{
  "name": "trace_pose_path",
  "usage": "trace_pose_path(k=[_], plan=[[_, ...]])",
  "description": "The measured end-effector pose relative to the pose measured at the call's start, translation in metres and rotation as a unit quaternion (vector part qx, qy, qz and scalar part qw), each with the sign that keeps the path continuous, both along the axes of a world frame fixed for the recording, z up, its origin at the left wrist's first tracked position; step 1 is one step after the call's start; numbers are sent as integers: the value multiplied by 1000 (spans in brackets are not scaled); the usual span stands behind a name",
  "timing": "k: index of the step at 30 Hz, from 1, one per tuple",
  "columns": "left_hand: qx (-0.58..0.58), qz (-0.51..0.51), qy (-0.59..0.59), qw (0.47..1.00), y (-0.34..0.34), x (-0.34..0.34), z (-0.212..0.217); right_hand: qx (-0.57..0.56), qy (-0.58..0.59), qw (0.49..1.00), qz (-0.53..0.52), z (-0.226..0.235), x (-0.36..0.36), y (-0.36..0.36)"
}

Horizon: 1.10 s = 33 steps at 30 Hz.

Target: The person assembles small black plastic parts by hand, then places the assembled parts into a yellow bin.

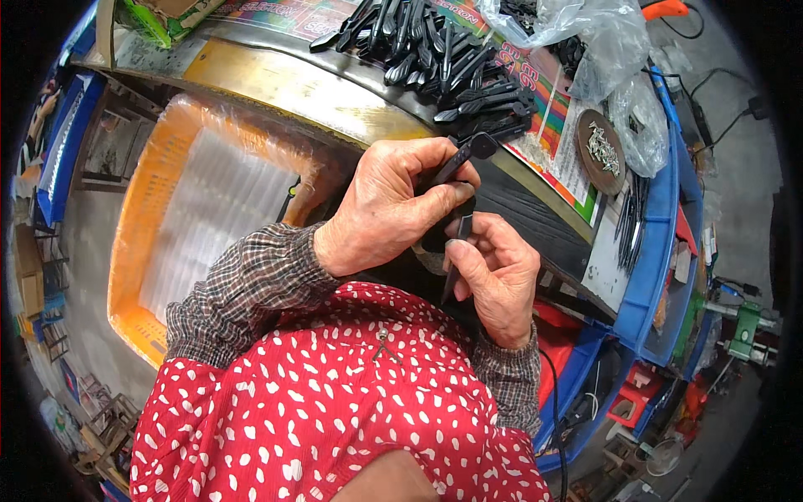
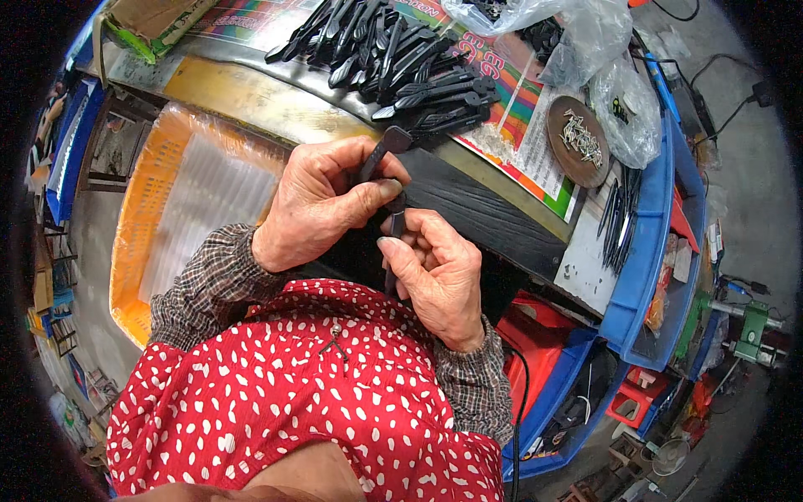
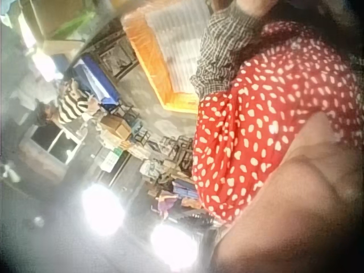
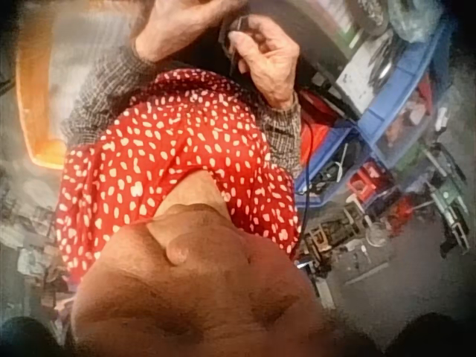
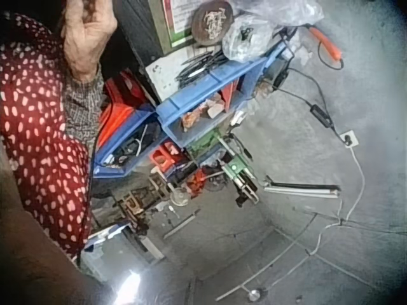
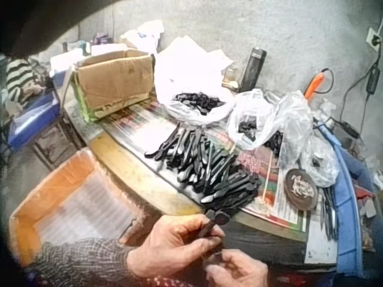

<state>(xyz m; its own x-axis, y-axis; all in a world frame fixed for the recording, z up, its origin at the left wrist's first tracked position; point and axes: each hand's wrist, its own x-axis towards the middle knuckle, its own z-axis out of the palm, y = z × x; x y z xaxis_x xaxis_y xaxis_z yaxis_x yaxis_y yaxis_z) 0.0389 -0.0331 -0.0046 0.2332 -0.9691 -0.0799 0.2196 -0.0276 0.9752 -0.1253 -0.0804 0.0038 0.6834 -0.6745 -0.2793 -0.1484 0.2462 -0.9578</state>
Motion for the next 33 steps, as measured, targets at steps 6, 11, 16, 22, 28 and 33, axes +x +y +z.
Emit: trace_pose_path(k=[6, 11, 16, 22, 28, 33], plan=[[22, 11, 37, 999, 0, 0, 3, 34, -33, 999, 0, 3, 1, -1], [11, 5, 38, 999, 4, 2, 5, 38, -29, 999, -12, 4, -2, 1], [34, 31, 60, 997, 14, 4, 9, 38, -40, 998, -39, 2, -2, -1], [27, 26, -46, 998, 28, 0, 5, 23, -61, 996, -54, 2, -1, -3], [27, -4, -112, 993, 31, -2, 9, 16, -75, 996, -54, 4, 0, 0], [22, -18, 3, 1000, 29, -8, 3, -4, -90, 995, -48, -1, -2, 0]])
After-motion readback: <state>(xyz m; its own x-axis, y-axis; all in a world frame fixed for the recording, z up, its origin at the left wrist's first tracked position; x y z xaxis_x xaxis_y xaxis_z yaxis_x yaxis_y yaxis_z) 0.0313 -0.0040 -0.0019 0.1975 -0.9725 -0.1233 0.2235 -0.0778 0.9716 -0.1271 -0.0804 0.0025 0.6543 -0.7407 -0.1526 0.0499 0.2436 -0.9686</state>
